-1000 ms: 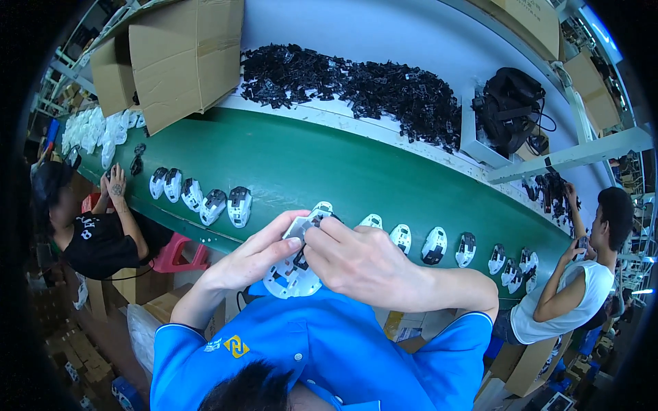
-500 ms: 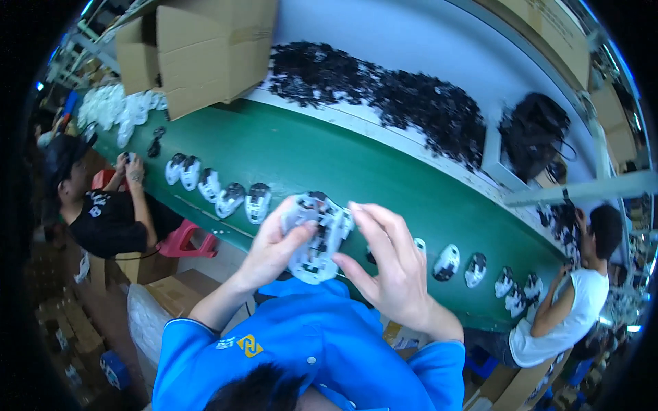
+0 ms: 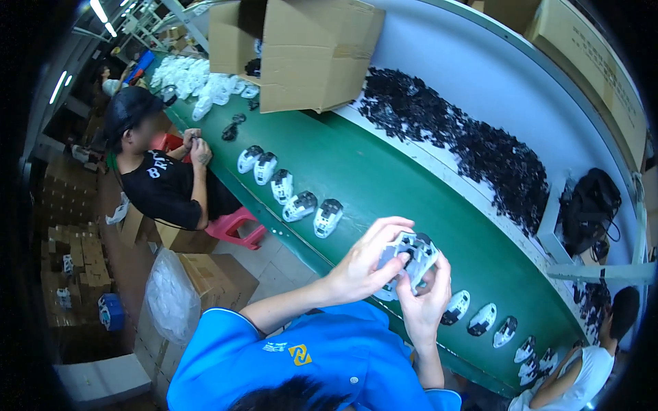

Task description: The person assembles computer mouse shells by fitting black plastic components into white casings by hand and placing them along the conveyor belt. The person then retrieves additional casings from a tray on the floor before continuing to attach components and line up the shells.

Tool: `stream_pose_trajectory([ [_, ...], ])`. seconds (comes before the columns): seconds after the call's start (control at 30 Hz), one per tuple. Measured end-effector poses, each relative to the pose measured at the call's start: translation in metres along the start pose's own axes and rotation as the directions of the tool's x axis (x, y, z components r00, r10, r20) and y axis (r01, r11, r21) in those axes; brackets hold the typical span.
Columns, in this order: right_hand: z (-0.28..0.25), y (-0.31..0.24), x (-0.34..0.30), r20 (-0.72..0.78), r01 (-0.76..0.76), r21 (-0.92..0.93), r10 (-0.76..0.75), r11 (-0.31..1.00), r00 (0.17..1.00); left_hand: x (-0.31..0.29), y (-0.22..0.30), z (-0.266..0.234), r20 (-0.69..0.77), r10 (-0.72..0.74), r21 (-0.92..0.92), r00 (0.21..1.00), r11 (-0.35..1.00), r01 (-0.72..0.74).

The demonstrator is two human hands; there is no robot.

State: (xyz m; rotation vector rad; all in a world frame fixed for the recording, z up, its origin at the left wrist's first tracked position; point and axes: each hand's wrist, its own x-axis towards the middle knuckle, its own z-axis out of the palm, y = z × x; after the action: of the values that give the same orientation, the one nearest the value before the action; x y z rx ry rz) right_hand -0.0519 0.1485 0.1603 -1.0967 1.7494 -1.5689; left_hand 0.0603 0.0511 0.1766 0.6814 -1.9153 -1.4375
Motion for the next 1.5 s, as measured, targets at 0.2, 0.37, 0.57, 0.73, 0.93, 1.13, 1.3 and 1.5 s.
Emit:
stream_pose_trajectory([
  [0.2, 0.004, 0.006, 0.006, 0.052, -0.079, 0.135, 0.072, 0.988, 0.996, -0.011, 0.014, -0.012, 0.025, -0.233, 0.086, 0.972, 0.969, 0.23],
  [0.37, 0.001, 0.005, 0.006, -0.015, -0.08, 0.096, 0.082, 0.992, 0.997, -0.009, 0.009, 0.003, -0.004, -0.196, 0.149, 0.981, 0.97, 0.195],
  [0.57, 0.001, 0.017, -0.002, -0.022, -0.127, 0.177, 0.133, 0.976, 0.991, -0.012, 0.002, 0.011, 0.031, -0.074, 0.136, 0.997, 0.988, 0.069],
  [0.73, 0.0, 0.028, -0.005, 0.008, -0.287, 0.223, 0.293, 0.932, 0.956, -0.016, -0.009, 0.017, 0.057, -0.298, 0.014, 0.953, 0.955, 0.298],
  [0.93, -0.001, 0.039, 0.025, 0.056, -0.249, 0.158, 0.243, 0.956, 0.968, 0.005, -0.047, -0.018, 0.316, -0.29, -0.209, 0.903, 0.907, 0.365],
  [1.13, 0.014, 0.045, 0.076, 0.361, 0.123, -0.265, -0.021, 0.956, 0.932, 0.007, -0.079, -0.043, 0.66, -0.242, -0.717, 0.712, 0.08, 0.692],
  [1.3, 0.013, 0.084, 0.165, 0.764, -0.217, 0.129, 0.043, 0.968, 0.644, 0.003, -0.113, -0.069, 0.393, -0.401, -0.868, 0.828, 0.136, 0.478],
  [1.5, 0.06, 0.253, 0.292, 0.259, 0.094, -0.624, 0.091, 0.776, 0.962, -0.022, -0.149, -0.097, 0.096, -0.665, -0.823, 0.74, 0.366, 0.435],
])
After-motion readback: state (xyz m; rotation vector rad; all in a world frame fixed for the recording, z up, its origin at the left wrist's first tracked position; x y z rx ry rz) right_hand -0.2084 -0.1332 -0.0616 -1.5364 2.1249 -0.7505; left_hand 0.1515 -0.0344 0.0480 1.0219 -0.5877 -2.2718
